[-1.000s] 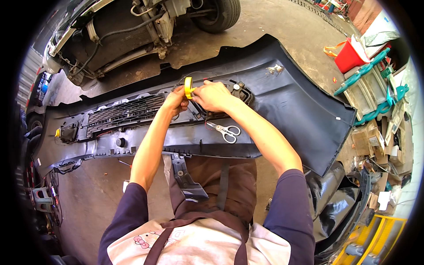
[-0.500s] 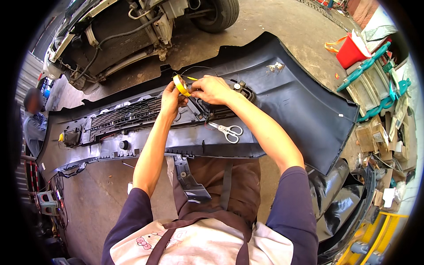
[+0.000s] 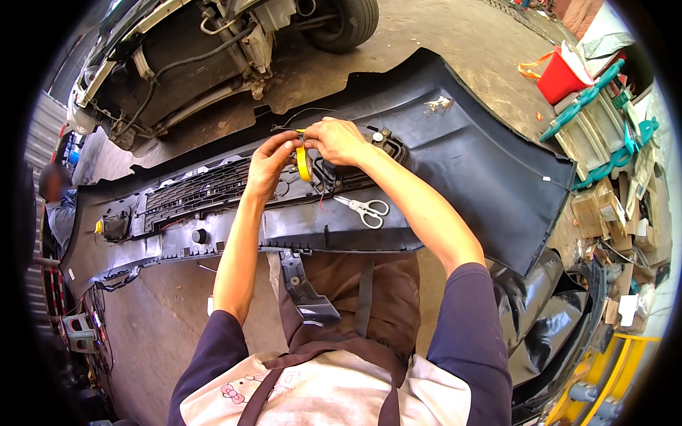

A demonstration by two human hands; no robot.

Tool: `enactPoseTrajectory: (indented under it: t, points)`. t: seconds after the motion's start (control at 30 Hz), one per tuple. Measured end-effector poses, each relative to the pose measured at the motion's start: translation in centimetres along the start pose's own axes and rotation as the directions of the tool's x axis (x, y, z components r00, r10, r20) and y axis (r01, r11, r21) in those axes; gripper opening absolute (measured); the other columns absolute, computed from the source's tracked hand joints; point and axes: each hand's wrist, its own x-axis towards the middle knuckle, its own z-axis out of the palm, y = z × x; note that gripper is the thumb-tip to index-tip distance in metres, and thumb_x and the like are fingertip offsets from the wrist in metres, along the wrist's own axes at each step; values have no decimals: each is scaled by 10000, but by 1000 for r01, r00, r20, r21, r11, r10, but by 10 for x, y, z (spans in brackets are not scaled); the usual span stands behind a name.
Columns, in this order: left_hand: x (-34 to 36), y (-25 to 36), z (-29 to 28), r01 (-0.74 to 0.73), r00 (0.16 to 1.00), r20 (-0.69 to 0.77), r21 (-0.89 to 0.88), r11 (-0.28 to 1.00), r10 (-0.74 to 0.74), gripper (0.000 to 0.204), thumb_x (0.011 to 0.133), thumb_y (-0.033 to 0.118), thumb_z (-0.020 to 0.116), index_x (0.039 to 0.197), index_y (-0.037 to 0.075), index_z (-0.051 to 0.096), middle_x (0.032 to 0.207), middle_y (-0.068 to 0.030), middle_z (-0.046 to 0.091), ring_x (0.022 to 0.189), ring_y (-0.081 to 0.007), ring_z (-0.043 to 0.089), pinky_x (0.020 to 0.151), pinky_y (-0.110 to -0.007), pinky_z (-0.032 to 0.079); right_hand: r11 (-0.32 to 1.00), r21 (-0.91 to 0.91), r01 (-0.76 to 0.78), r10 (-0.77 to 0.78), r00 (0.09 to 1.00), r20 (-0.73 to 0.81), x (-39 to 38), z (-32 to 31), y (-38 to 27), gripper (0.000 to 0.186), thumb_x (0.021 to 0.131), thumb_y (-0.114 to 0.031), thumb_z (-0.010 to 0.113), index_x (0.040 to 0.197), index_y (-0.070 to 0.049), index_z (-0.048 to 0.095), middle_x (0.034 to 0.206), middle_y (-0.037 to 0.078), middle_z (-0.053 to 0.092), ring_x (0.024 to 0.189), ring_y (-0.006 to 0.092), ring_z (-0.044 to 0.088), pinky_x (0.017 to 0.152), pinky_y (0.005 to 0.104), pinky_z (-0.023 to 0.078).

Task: The person repairs a car bumper by taping wires, cutting wire ends with scissors, and routing a blue wire through the bumper and into the vehicle's front frame. The person then positions the bumper against the car's front end.

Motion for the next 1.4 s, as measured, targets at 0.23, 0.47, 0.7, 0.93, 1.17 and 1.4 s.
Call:
enactPoseTrajectory:
  t: [0.23,0.47,0.7,0.93,1.17,1.4]
  points:
    - [8,-19,3,-157,982,-36,378,912,184,301,847,42,765,1118,-17,649,1040,-52,675,956,-122,634,797,-254,530,999,18,-28,29,999,-24,-3,5,-4,200,930,-278,613,964,-90,671,948,81,691,955,325,613,821,451,493]
    - [7,-6,17,-327,891,20,722,610,454,145,761,-1,775,886,-13,701,883,-67,641,828,-179,633,745,-278,510,992,38,-119,120,993,-16,-6,5,-6,249,936,-319,598,941,-85,684,867,121,697,913,348,649,763,484,493]
    - [-3,-13,27,-357,819,20,800,482,574,111,778,-1,754,859,-1,677,855,-86,632,751,-214,643,682,-314,504,884,312,-348,365,931,5,2,-1,-4,312,954,-344,578,907,-63,704,770,133,699,805,344,676,719,443,502]
    - [-8,-13,27,-363,775,88,873,326,626,106,811,119,746,872,83,668,875,-49,630,756,-274,657,625,-374,507,967,117,-225,244,951,-189,19,-11,3,280,955,-310,555,1006,-76,701,993,158,706,992,358,655,820,458,512]
    - [-5,-20,20,-393,755,92,856,336,649,271,805,58,750,1054,70,642,881,-93,633,756,-275,667,649,-351,526,953,142,-266,214,928,305,19,0,-3,263,975,-216,506,1092,-49,672,858,121,725,908,308,692,838,438,512]
    - [-7,-16,18,-216,759,62,963,161,648,343,772,186,796,1073,129,642,905,-57,600,716,-273,643,584,-391,502,917,298,-264,194,950,246,16,-8,-10,253,954,-172,531,1068,-2,679,769,121,714,785,247,701,764,389,525]
